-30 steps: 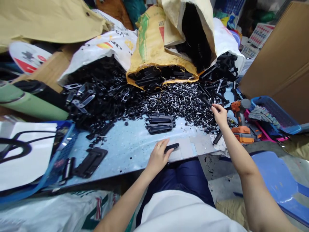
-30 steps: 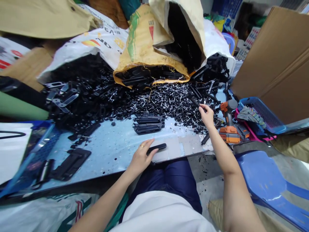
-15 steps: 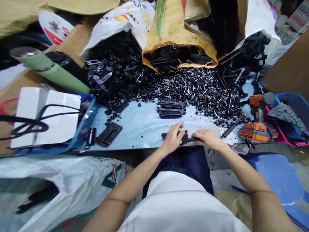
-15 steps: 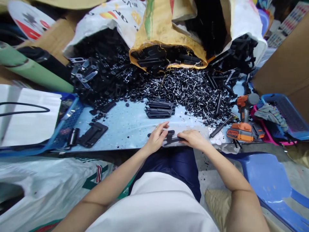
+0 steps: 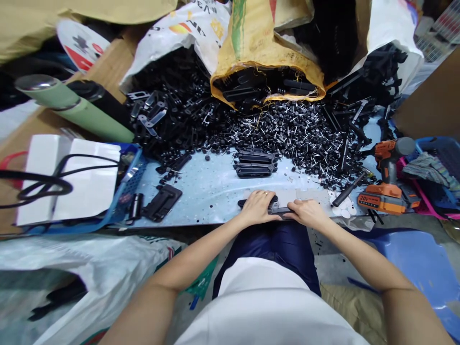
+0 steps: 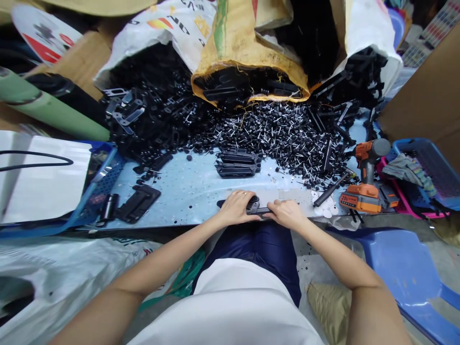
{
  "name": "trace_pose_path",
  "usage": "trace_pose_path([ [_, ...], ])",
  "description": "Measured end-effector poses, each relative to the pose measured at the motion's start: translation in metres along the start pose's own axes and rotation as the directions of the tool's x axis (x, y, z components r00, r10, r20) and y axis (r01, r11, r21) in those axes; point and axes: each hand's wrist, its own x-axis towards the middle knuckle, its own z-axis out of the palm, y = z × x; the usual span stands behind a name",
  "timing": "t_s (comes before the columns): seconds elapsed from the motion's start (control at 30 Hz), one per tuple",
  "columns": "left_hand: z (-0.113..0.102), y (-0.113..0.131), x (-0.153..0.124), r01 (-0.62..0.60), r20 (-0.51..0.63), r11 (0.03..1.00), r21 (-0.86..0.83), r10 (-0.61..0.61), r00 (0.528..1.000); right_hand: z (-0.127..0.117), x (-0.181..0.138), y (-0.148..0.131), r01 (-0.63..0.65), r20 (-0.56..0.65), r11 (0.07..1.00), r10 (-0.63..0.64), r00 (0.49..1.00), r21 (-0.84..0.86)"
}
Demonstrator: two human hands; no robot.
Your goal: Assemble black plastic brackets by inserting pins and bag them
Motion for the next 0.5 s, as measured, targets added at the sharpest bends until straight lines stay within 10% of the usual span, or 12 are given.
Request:
trace_pose_path([
  [0.5, 0.001, -0.004, 0.014, -0.020, -0.118, 0.999, -0.045, 0.015, 0.993, -0.011, 0.019, 0.022, 0.084, -0.134, 0.991, -0.070, 0.988, 0.100],
])
